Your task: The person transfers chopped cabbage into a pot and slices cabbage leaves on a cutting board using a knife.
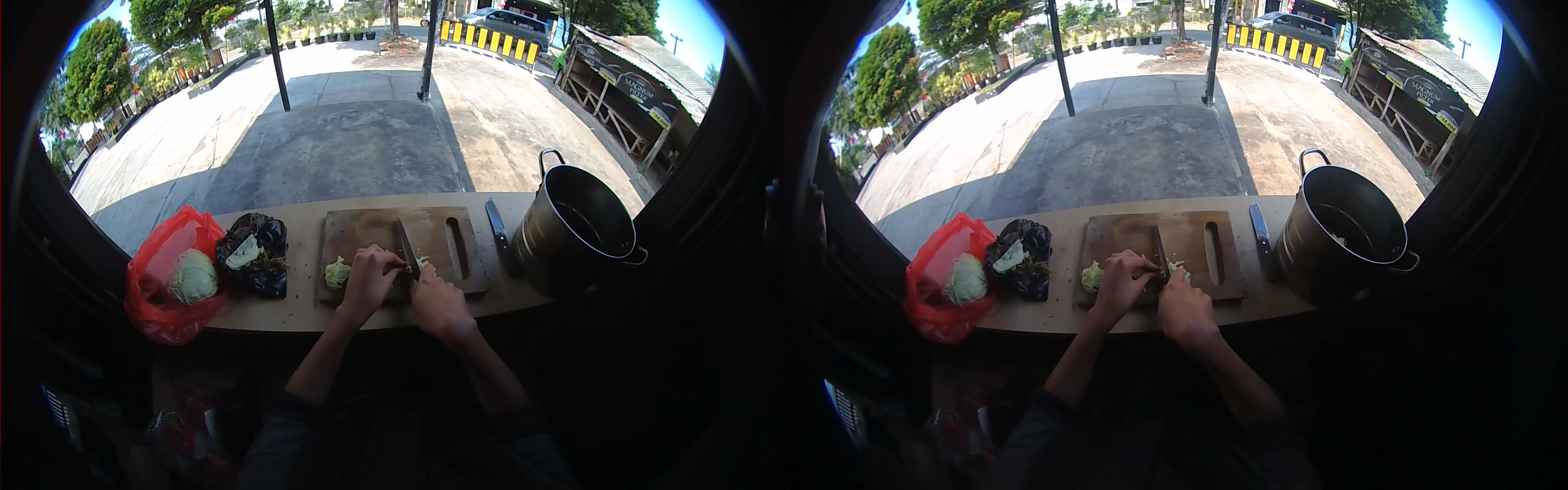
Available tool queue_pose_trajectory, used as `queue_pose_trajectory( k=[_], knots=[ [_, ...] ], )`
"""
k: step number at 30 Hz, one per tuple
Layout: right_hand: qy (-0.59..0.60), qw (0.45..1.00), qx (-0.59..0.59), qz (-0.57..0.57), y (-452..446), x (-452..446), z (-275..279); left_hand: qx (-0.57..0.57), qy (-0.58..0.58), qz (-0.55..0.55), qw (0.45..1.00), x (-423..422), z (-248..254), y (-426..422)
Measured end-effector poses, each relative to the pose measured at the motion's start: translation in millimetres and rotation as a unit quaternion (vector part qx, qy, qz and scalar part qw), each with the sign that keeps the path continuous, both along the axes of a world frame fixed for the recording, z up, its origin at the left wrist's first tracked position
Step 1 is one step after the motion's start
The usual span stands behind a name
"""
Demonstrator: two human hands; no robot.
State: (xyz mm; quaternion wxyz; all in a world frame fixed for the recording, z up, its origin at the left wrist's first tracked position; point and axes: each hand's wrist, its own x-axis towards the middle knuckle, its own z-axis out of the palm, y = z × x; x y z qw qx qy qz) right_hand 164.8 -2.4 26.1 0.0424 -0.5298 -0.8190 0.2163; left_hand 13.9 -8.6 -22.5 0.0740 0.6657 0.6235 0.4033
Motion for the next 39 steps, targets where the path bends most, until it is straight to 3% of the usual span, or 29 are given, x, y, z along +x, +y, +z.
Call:
queue_pose_trajectory(
  k=[6,14,16,18,21,27,31,39],
  knots=[
    [0.010,1.000,0.016,0.023,18.5,0.8,-3.3,0.065,0.035,-0.028,0.997,4.1,0.9,-8.1],
    [-0.018,1.000,-0.013,-0.020,8.6,-10.2,-3.7,0.011,-0.038,-0.005,0.999,2.9,1.2,-2.7],
    [0.003,0.999,-0.001,0.040,24.1,-2.1,3.0,0.009,-0.034,-0.011,0.999,3.7,0.6,-3.5],
    [0.022,0.999,-0.003,0.042,18.1,2.3,8.6,-0.006,-0.170,-0.021,0.985,5.7,0.9,0.1],
    [-0.010,1.000,-0.026,-0.013,1.2,-9.2,-2.3,0.019,-0.178,-0.031,0.983,6.8,2.1,-1.8],
    [0.010,0.998,-0.022,0.050,25.9,1.2,5.6,-0.001,-0.139,-0.004,0.990,5.9,0.4,-4.6],
    [-0.001,1.000,0.003,-0.011,4.9,-14.1,-13.7,0.000,-0.146,-0.002,0.989,4.6,-3.2,-4.7],
    [0.003,1.000,0.008,0.014,8.1,-9.9,-7.8,0.038,-0.175,-0.013,0.984,6.9,-8.1,-7.2]
  ],
)
